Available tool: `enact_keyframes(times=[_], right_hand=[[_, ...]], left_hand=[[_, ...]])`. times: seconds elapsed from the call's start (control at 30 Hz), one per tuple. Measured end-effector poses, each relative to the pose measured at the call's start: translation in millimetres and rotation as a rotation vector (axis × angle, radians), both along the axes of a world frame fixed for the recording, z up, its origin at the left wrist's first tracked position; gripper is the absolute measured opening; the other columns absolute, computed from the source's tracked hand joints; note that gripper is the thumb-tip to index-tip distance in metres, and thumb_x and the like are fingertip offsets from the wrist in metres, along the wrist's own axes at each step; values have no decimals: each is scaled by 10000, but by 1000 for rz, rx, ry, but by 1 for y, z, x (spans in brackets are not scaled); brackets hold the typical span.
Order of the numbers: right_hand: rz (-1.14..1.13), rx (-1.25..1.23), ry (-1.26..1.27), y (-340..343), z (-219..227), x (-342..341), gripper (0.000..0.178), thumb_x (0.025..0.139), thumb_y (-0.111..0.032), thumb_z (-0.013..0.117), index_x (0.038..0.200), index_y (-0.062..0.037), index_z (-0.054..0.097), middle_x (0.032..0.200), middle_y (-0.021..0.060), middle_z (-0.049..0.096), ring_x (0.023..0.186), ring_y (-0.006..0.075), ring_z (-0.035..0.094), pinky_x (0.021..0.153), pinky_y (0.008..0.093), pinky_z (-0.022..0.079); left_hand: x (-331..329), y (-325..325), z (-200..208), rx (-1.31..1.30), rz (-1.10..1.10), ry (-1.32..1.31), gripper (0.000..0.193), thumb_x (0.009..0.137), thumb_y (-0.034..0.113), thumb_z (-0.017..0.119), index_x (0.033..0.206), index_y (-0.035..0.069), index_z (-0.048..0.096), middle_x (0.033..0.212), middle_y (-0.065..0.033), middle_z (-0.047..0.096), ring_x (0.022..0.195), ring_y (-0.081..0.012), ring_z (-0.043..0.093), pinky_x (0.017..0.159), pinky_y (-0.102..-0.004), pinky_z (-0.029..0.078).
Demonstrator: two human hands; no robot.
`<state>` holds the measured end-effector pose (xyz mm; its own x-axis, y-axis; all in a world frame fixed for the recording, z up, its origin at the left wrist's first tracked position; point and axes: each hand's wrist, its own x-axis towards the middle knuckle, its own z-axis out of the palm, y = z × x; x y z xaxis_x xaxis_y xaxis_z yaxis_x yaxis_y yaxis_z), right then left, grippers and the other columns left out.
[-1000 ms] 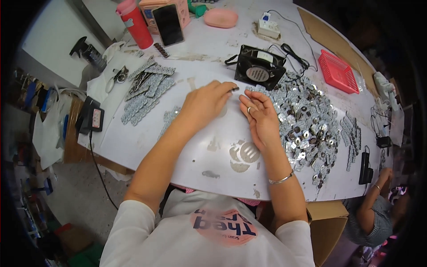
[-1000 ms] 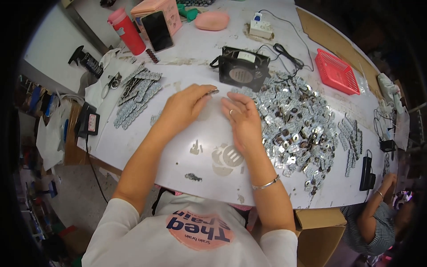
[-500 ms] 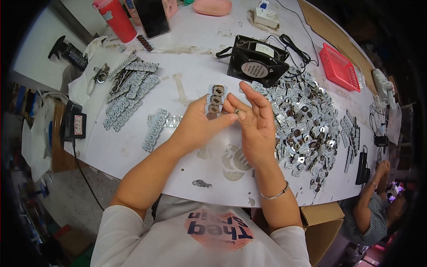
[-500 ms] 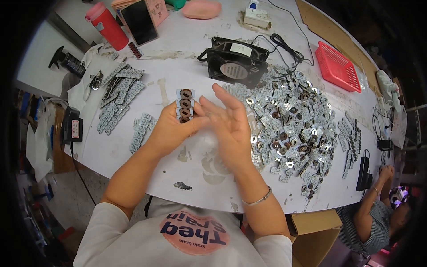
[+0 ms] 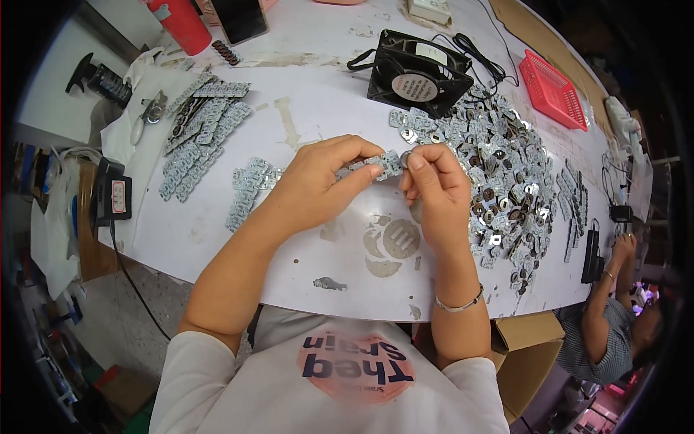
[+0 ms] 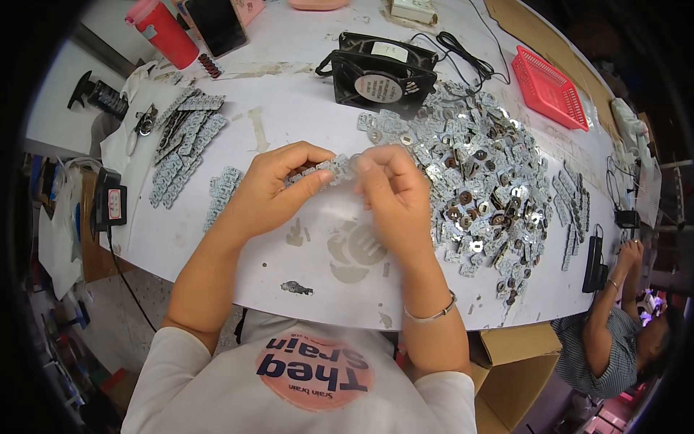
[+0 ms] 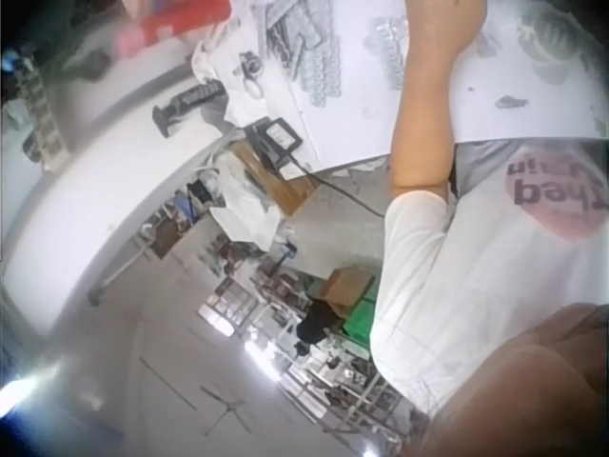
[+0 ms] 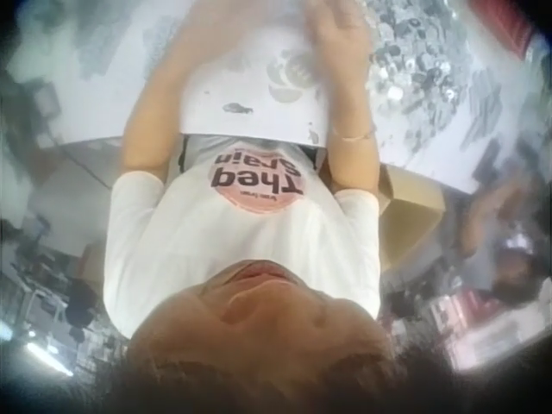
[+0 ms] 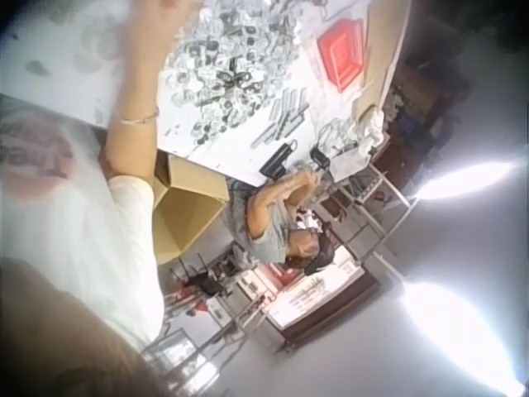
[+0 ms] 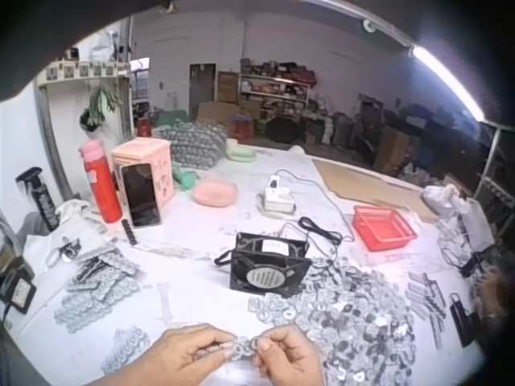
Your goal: The person puts on an apron, then assembles small electronic components by attaching metal discs onto circuit boards by hand.
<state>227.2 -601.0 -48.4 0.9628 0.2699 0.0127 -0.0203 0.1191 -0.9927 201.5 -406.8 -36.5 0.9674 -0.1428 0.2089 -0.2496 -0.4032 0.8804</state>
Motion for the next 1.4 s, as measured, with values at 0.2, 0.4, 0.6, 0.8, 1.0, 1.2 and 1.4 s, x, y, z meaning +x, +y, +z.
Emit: enact_keyframes(times=[0.2, 0.4, 0.6, 0.8, 1.0, 1.2, 1.4], right_hand=[[-42, -86, -31, -1, 6, -3, 75, 942, -116, 606, 928, -42, 608, 700, -34, 564, 619, 25, 481, 561, 182, 369], [106, -263, 14, -7, 11, -3, 124, 940, -136, 626, 959, -17, 655, 717, -15, 615, 647, 22, 511, 569, 183, 394], [274, -370, -3, -15, 9, 1, 171, 964, -187, 603, 964, -27, 664, 713, -29, 616, 630, 13, 493, 561, 171, 378], [262, 146, 316, -11, 10, -8, 189, 996, -227, 550, 938, -63, 624, 682, -75, 518, 595, 1, 404, 525, 176, 311], [-5, -146, 49, 0, 4, -7, 164, 981, -187, 573, 899, -49, 604, 650, -79, 469, 592, -4, 368, 518, 185, 284], [-42, -258, -11, -4, 1, -4, 151, 953, -141, 591, 836, -45, 598, 636, -90, 458, 574, -3, 339, 499, 199, 258], [-75, -135, 81, 0, -2, -5, 157, 941, -153, 610, 828, -45, 598, 616, -89, 453, 566, -3, 336, 494, 205, 257]], left_hand=[[0, 4, 4, -304, -70, 313, 209, 850, 119, 718, 1034, 19, 710, 865, -59, 700, 687, -92, 621, 601, -236, 500], [5, 14, 5, -370, -63, 481, 212, 823, 100, 750, 1002, -5, 707, 857, -44, 709, 660, -66, 623, 570, -214, 508], [5, 15, 9, -370, -46, 530, 153, 799, 40, 770, 924, 5, 688, 773, -35, 690, 592, -64, 626, 505, -190, 461], [2, 11, 11, -652, -186, 609, 165, 800, 19, 761, 940, -2, 675, 813, -68, 695, 654, -90, 653, 547, -199, 489], [0, -4, -2, -267, 11, -41, 142, 803, 46, 742, 933, 11, 697, 868, -38, 718, 754, -101, 666, 668, -234, 534], [1, -13, -5, -64, 88, -198, 138, 784, 42, 743, 919, 33, 713, 881, -78, 718, 757, -170, 689, 695, -271, 553], [1, -13, -10, -97, 105, -187, 155, 793, 60, 745, 943, 33, 716, 903, -86, 721, 777, -181, 694, 691, -283, 552]])
